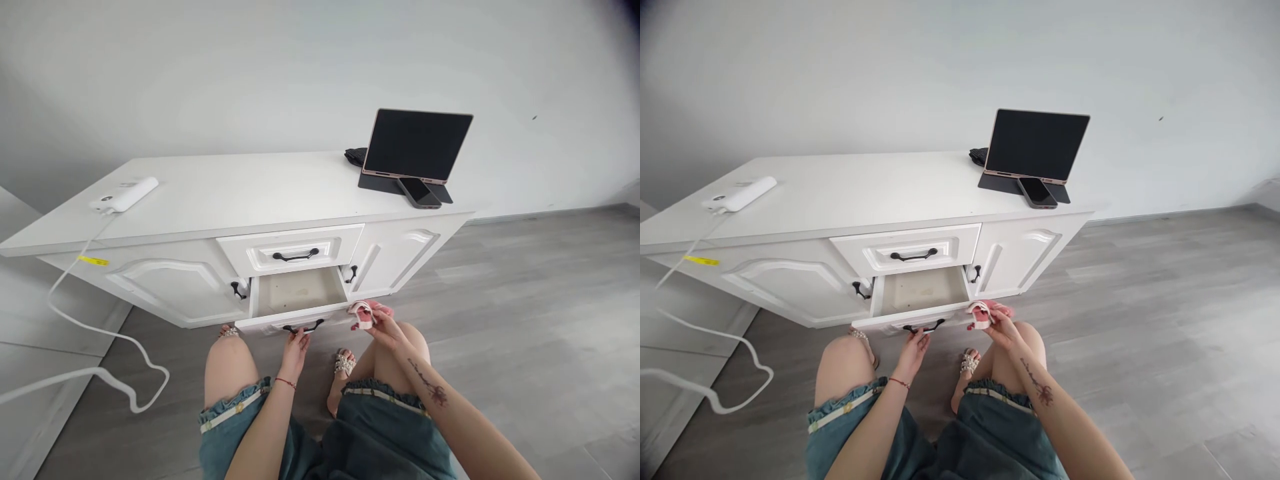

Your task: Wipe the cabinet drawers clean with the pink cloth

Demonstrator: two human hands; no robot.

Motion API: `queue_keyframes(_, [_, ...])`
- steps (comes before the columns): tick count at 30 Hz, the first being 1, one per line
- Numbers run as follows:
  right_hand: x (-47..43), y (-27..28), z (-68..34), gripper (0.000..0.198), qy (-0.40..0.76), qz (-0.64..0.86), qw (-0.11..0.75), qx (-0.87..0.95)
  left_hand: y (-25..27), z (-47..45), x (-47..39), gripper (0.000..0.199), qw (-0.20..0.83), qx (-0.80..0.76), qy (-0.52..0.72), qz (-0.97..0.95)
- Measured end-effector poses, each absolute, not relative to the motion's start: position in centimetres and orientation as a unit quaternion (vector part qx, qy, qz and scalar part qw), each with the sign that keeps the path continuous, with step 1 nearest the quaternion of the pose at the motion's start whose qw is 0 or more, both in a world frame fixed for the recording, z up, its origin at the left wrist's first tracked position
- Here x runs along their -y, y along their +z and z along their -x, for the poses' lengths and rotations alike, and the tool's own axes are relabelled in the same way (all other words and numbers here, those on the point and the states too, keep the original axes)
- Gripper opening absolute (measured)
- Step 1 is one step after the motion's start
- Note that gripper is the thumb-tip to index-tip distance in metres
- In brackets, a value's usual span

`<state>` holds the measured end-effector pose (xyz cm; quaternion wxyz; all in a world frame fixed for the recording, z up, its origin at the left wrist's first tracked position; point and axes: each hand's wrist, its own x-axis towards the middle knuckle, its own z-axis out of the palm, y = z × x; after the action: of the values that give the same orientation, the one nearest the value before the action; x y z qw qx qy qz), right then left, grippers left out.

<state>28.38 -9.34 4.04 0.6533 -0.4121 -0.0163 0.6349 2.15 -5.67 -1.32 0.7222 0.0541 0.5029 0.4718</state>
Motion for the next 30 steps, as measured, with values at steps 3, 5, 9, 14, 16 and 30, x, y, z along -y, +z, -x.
queue_keyframes(3, [8.6, 4.7, -31.7, 0.017, 0.611, 0.426, 0.668, -0.008, -1.5, -2.0, 5.3, 0.019, 0.72, -0.516, 0.459, -0.069])
queue_keyframes(5, [8.1, 5.0, -33.6, 0.019, 0.594, 0.424, 0.684, -0.015, -1.7, -1.8, 4.9, 0.019, 0.718, -0.527, 0.448, -0.079])
queue_keyframes(9, [7.9, 4.9, -35.4, 0.018, 0.579, 0.416, 0.7, -0.038, -1.6, -1.6, 3.6, 0.017, 0.711, -0.551, 0.423, -0.103])
queue_keyframes(14, [7.8, 4.2, -34.6, 0.023, 0.574, 0.393, 0.718, -0.012, -1.1, -1.5, 0.8, 0.02, 0.701, -0.581, 0.392, -0.131])
queue_keyframes(16, [7.6, 4.2, -34.1, 0.026, 0.568, 0.378, 0.731, -0.004, -0.9, -1.6, -0.5, 0.021, 0.698, -0.591, 0.378, -0.143])
queue_keyframes(30, [7.1, 4.2, -33.6, 0.027, 0.56, 0.388, 0.729, -0.063, 0.0, -2.8, -8.0, 0.029, 0.66, -0.627, 0.363, -0.201])
